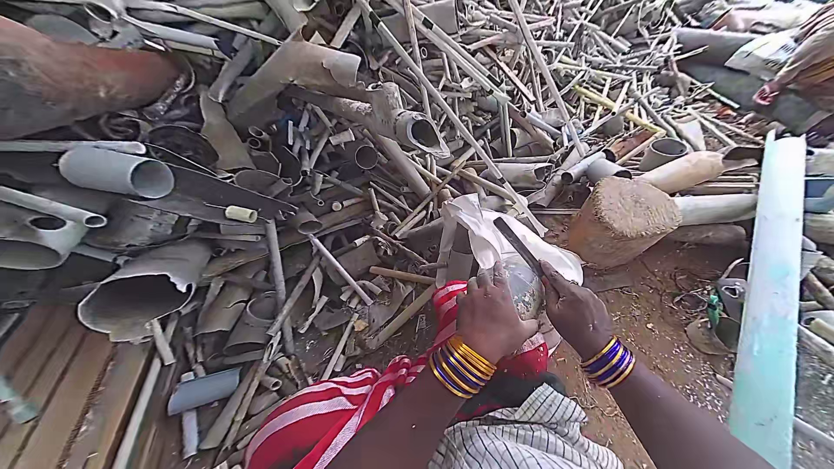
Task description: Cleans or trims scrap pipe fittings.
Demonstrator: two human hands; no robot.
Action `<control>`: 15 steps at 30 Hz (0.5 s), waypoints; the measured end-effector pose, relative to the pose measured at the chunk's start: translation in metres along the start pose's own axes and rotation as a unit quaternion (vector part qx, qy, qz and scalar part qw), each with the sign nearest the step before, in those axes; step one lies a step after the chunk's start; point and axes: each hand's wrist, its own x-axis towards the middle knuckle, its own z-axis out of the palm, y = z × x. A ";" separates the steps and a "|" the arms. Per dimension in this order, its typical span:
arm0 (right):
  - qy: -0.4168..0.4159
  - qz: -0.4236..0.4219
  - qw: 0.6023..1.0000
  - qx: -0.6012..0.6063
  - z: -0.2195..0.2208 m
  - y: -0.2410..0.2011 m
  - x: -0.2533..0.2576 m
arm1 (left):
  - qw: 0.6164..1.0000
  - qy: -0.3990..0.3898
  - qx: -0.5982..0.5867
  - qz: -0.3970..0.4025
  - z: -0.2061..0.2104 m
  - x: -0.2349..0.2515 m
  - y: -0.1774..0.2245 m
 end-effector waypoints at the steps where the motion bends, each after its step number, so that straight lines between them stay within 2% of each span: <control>1: 0.005 0.013 1.000 0.000 0.004 0.001 0.001 | 1.000 -0.002 0.003 0.000 0.000 0.002 0.000; 5: 0.090 -0.054 0.994 -0.020 0.017 -0.003 -0.006 | 1.000 -0.004 0.009 0.006 -0.003 0.012 -0.005; 7: 0.092 -0.062 0.993 -0.038 0.019 0.005 -0.004 | 1.000 0.002 0.010 0.011 -0.001 0.014 -0.006; 10: 0.070 -0.005 0.997 -0.029 0.023 0.010 0.004 | 1.000 0.000 0.010 0.009 -0.001 0.018 -0.002; 15: 0.119 -0.082 0.989 -0.028 0.023 0.014 -0.006 | 1.000 0.012 0.006 0.024 0.001 0.019 -0.006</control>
